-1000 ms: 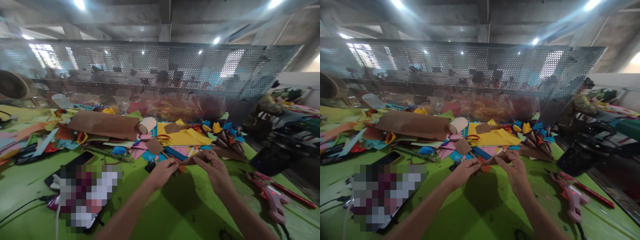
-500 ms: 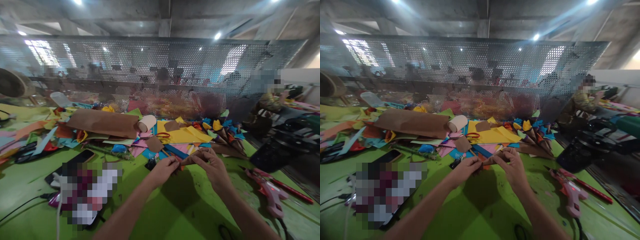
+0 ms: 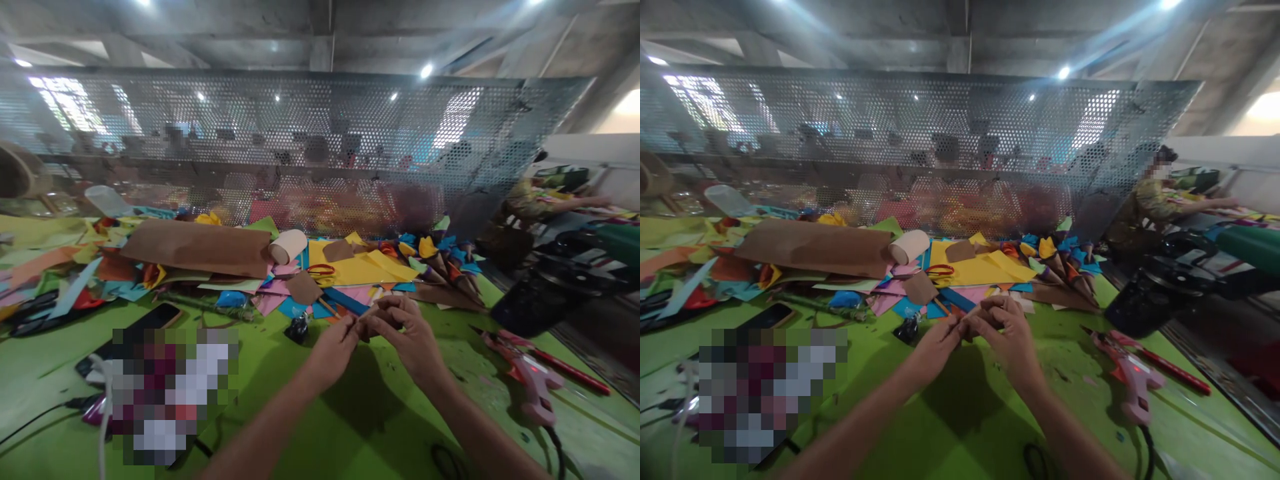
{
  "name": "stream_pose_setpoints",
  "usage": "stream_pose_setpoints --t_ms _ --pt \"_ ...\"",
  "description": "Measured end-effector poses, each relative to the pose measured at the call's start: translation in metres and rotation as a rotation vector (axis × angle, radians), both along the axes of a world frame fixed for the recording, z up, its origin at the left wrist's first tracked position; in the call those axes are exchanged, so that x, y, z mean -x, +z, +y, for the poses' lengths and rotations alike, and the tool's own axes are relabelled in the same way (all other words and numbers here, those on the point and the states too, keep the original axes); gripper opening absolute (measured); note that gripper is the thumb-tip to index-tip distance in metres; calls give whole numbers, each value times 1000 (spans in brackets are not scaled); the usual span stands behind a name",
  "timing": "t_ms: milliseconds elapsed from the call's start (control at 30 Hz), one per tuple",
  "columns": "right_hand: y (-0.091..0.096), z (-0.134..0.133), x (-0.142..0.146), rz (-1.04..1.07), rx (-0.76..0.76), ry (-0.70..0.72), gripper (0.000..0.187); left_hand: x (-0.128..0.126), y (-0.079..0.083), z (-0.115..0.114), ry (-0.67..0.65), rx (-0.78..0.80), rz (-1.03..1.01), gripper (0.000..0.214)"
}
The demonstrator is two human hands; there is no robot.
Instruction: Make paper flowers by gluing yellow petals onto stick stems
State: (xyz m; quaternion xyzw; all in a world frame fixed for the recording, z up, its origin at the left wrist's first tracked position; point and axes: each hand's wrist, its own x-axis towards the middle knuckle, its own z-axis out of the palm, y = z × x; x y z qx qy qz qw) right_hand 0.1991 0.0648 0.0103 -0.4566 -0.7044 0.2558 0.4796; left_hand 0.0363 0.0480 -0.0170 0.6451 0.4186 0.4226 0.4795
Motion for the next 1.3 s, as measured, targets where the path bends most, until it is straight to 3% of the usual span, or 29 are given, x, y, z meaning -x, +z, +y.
stream_pose_setpoints --t_ms 300,500,700,1100,1300 --pt "-5 7 -6 -73 -81 -113 22 -1 -2 -2 118 -56 120 26" --pt "-4 5 -7 139 116 -43 27 -2 4 -4 -3 33 28 31" --pt "2 4 -5 304 265 130 26 4 13 -4 -66 65 32 33" --pt "-1 12 -12 158 54 -44 25 19 17 -4 -63 334 -76 46" --pt "-1 11 -12 168 94 -22 23 19 13 -1 -75 294 -73 41"
